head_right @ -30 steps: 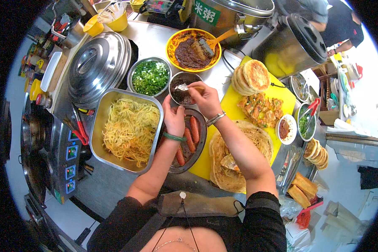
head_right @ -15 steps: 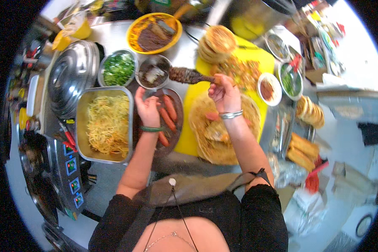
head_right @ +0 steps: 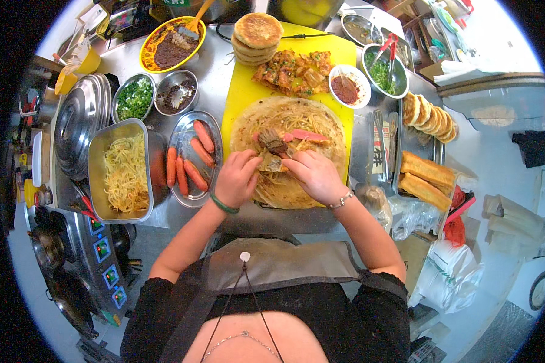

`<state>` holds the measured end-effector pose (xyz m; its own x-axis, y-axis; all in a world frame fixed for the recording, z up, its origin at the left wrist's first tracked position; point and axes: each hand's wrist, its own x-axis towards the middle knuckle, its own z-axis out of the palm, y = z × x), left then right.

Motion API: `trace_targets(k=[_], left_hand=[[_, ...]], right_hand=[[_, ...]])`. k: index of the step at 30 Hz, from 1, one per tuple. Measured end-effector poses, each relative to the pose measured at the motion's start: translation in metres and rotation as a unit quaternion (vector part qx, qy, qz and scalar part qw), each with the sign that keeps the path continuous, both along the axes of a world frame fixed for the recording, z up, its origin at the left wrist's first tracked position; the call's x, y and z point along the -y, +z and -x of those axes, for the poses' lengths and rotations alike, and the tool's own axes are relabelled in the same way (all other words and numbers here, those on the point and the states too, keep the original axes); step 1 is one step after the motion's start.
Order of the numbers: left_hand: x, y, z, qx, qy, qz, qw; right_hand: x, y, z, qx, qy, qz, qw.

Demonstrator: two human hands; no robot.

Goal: The person spreads sauce on a large flatbread, adds shredded vegetables, sliced sausages, and a fried egg, then rolls the wrap and places it into a plastic bag. The person hands the bag to a customer.

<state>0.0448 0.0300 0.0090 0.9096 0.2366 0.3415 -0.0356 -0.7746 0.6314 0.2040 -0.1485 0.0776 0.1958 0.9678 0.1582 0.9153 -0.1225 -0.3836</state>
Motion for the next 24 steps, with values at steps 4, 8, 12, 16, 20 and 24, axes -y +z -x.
trace_targets(k=[4,8,12,16,20,24], left_hand=[[0.009,-0.009,-0.006,-0.06,-0.047,-0.148,0.986],[0.016,-0.01,-0.007,-0.043,-0.02,-0.126,0.991],[0.009,-0.009,-0.016,-0.03,-0.009,-0.111,0.993],[0.01,-0.003,-0.013,-0.052,-0.003,-0.091,0.995],[0.015,0.0,-0.012,-0.054,0.004,-0.081,0.995],[0.013,-0.003,-0.008,-0.039,0.031,-0.094,0.994]], right_hand=[[0.005,0.018,0.004,0.0,-0.066,-0.069,0.995],[0.019,0.014,0.003,-0.016,-0.078,-0.061,0.995],[0.025,0.015,-0.006,-0.037,-0.117,-0.079,0.989],[0.04,0.022,-0.011,-0.043,-0.177,-0.104,0.978],[0.052,0.007,-0.021,-0.057,-0.195,-0.082,0.976],[0.063,0.019,-0.022,-0.049,-0.225,-0.093,0.969]])
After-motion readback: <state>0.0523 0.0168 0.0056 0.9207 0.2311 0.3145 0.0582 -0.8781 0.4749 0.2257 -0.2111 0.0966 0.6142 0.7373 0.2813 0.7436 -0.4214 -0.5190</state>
